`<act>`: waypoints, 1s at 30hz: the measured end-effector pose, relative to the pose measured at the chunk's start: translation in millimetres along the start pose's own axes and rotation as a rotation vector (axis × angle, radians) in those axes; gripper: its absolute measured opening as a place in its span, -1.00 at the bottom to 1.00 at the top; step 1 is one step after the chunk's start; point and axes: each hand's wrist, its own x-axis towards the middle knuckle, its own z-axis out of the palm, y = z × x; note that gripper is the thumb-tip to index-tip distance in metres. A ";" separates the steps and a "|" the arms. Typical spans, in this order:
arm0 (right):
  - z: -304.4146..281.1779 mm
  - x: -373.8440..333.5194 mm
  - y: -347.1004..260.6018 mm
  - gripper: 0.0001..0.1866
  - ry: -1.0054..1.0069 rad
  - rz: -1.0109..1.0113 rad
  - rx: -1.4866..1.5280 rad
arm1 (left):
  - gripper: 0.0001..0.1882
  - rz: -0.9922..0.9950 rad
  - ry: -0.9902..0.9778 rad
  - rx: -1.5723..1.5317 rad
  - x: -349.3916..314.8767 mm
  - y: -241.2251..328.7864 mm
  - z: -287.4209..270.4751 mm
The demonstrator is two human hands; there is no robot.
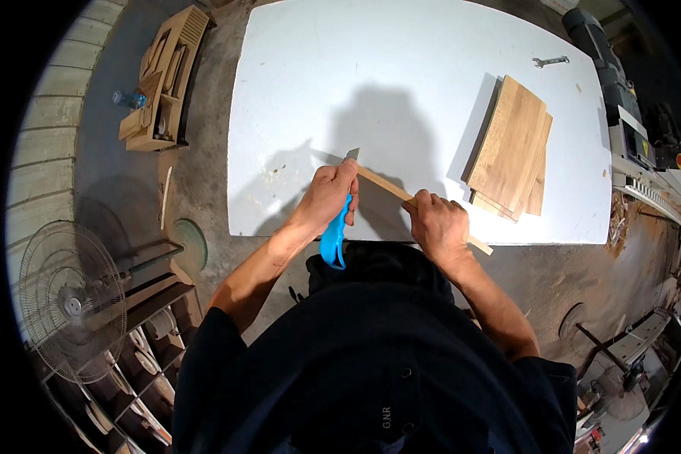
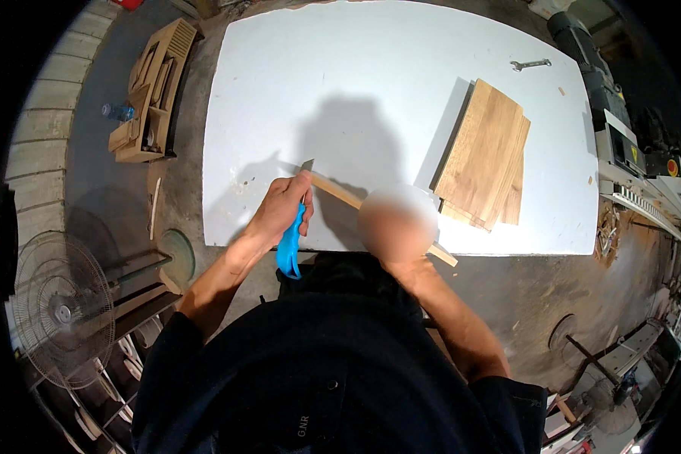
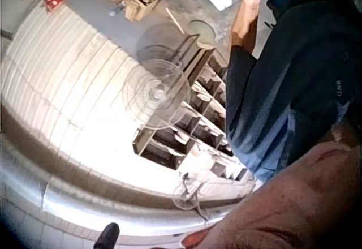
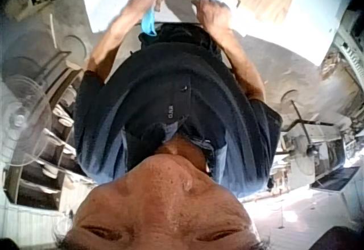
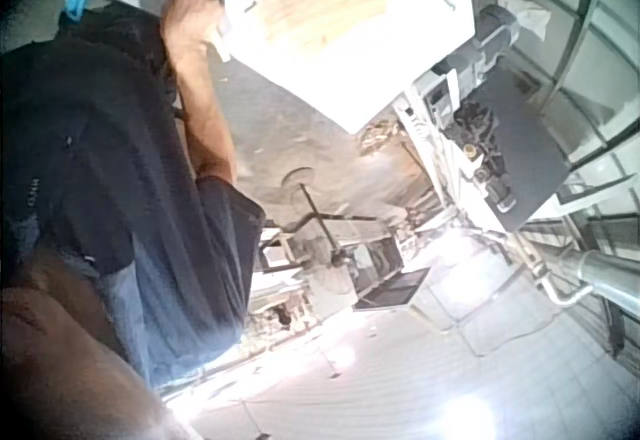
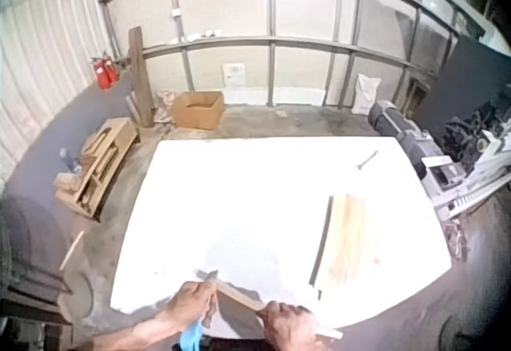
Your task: The person scrapes the edges of wooden planks using a hand tool, stacks the planks on a large pile, and checks their alignment.
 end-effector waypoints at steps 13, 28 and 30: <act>-3.4 6.1 -1.2 -0.72 0.055 -0.011 0.198 | -0.55 0.158 -0.277 0.332 -52.5 6.4 68.3; -12.7 25.2 -11.1 -0.82 0.134 -0.092 0.146 | -0.73 0.379 0.485 0.509 16.0 -35.2 -50.9; -4.3 23.1 -14.6 -0.85 0.192 -0.169 0.231 | -0.73 0.201 0.465 0.602 38.5 -55.6 -67.9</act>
